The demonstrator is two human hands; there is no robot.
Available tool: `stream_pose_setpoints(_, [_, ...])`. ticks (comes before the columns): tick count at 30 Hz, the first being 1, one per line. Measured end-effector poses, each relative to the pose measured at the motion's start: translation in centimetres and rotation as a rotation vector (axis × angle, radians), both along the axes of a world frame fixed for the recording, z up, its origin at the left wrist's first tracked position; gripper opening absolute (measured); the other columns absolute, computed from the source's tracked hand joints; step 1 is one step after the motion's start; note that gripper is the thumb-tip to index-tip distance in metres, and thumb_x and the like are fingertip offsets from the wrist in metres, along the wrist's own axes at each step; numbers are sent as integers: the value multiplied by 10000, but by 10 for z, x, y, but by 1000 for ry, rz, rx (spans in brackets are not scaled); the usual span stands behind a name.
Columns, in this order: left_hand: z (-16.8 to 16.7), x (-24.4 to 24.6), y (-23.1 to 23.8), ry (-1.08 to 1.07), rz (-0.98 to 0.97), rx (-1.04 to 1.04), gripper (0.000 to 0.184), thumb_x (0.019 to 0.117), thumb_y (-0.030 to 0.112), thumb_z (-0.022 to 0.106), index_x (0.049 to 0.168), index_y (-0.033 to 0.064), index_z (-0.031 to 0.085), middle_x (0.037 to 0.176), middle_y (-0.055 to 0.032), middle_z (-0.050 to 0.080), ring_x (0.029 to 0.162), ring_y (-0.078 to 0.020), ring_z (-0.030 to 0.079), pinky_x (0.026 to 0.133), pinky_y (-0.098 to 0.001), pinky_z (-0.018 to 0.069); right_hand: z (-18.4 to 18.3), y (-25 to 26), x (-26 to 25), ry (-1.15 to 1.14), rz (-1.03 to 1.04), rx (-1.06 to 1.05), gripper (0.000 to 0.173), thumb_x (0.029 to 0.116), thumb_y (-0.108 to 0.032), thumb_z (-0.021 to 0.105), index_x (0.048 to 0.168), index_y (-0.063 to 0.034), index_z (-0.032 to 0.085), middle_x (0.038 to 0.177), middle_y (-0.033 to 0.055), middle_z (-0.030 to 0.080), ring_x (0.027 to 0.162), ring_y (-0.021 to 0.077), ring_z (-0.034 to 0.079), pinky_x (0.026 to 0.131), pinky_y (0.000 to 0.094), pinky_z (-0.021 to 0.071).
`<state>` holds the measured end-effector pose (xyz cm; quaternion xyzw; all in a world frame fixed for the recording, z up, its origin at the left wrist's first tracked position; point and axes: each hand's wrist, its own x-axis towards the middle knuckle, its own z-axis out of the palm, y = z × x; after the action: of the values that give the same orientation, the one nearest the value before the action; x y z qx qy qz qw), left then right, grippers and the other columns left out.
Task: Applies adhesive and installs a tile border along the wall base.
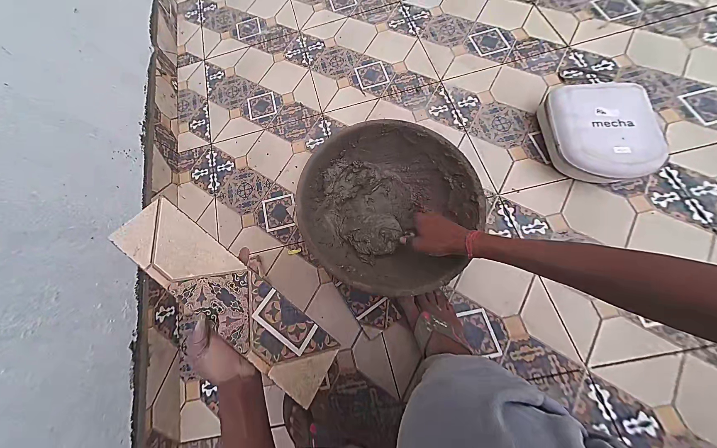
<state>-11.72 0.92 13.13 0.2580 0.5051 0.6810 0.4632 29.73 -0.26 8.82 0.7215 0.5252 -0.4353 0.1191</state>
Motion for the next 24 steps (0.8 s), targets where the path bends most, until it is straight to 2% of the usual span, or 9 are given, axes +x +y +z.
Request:
stream_pose_setpoints(1, [1, -6, 4, 156, 39, -4, 408, 1128, 271, 258, 1391, 105, 522, 1337, 22, 617, 1219, -18, 581, 1045, -257, 492, 5, -1, -6, -12, 68, 13, 475, 988, -473, 601, 935, -3, 640, 893, 199, 642, 883, 377, 660, 758, 595, 515])
stream_pose_setpoints(3, [9, -5, 15, 325, 91, -170, 534, 1140, 358, 151, 1538, 59, 343, 1496, -46, 481, 1339, -45, 478, 1117, -286, 424, 8, 0, -10, 76, 150, 72, 433, 988, -456, 621, 958, -27, 669, 893, 171, 652, 892, 351, 657, 784, 580, 511])
stream_pose_setpoints(5, [13, 0, 21, 73, -8, -256, 481, 1138, 391, 207, 1470, 144, 453, 1354, 34, 607, 1175, -6, 594, 978, -260, 520, 8, -4, -5, 303, 113, 143, 376, 1005, -381, 647, 945, -11, 679, 868, 147, 621, 839, 293, 609, 775, 519, 487])
stream_pose_setpoints(7, [-1, -4, 26, -319, -229, -271, 489, 1118, 447, 251, 1245, 107, 579, 982, -52, 726, 819, -143, 727, 686, -356, 633, 8, -21, 1, 544, 50, 323, 308, 978, -342, 636, 807, -87, 605, 699, 11, 521, 642, 123, 513, 623, 344, 433])
stream_pose_setpoints(8, [-11, -4, 33, -328, -336, -293, 439, 1118, 387, 280, 1283, 87, 554, 900, -55, 686, 736, -155, 705, 628, -339, 624, 12, -28, 5, 604, 4, 466, 282, 947, -354, 641, 804, -114, 605, 662, -46, 502, 592, 49, 485, 575, 273, 416])
stream_pose_setpoints(11, [-6, 5, 31, -104, -370, -423, 250, 1069, 148, 515, 1273, 5, 532, 940, -129, 722, 796, -198, 741, 707, -358, 646, 24, -50, 1, 631, -153, 753, 333, 880, -438, 701, 947, -112, 690, 764, -100, 614, 661, -56, 555, 600, 156, 481])
stream_pose_setpoints(13, [2, 19, 34, 48, -374, -452, 314, 1020, 113, 624, 1276, -45, 532, 963, -188, 730, 810, -253, 753, 722, -395, 653, 23, -56, -9, 652, -240, 732, 325, 897, -492, 665, 887, -168, 642, 705, -120, 573, 609, -43, 541, 555, 171, 459])
stream_pose_setpoints(19, [13, 86, 44, 247, -681, -354, 239, 1020, 93, 616, 1212, -47, 588, 950, -136, 740, 810, -196, 747, 747, -338, 642, 23, -41, -34, 997, -499, 698, 182, 1014, -264, 506, 861, -209, 588, 648, -127, 542, 565, -3, 547, 557, 189, 493])
stream_pose_setpoints(24, [36, 118, 59, 328, -854, -297, 192, 1053, 117, 552, 1179, -22, 598, 929, -89, 725, 818, -156, 729, 762, -307, 624, 30, 16, -15, 368, -224, 1034, 419, 994, -476, 527, 805, -105, 572, 612, -59, 447, 534, 55, 453, 519, 272, 392])
